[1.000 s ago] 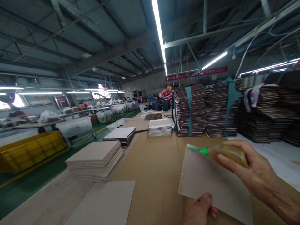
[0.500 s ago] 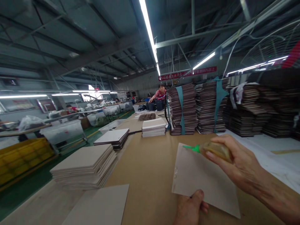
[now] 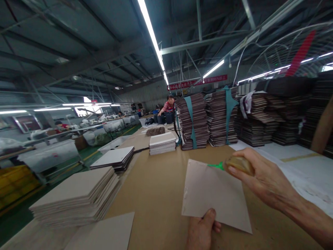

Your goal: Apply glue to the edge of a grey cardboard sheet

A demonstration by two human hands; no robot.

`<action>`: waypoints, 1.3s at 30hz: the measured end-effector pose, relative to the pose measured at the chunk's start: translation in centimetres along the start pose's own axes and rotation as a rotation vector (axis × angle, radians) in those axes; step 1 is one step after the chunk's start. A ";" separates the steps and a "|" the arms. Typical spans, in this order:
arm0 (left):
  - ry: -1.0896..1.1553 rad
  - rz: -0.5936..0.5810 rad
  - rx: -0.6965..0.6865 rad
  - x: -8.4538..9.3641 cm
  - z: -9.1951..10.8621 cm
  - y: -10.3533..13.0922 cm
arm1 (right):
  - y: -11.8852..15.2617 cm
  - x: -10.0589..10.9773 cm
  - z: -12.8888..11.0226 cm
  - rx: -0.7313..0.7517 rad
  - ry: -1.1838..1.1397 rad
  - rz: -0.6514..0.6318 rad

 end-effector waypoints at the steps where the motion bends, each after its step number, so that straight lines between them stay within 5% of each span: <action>1: -0.007 -0.002 0.001 0.0 -0.1 -0.1 | 0.1 0.0 0.5 -0.031 -0.002 -0.013; 8: 0.015 -0.012 -0.008 0.0 0.1 -0.1 | 0.7 0.8 0.3 -0.008 -0.031 0.006; 21: 0.018 0.018 -0.021 0.0 0.9 0.1 | 2.2 -0.1 4.2 -0.160 0.029 -0.132; 39: 0.036 0.062 -0.021 0.6 1.5 0.3 | 3.9 0.6 8.0 -0.307 0.031 -0.146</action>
Point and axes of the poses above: each hand's wrist, its own y-axis away from the middle knuckle, its own x-axis out of the back of the hand, z = x × y, the point moved 9 cm from there along -y, towards the middle knuckle, and after that the axes turned 15 degrees about y, right-handed, at the moved point
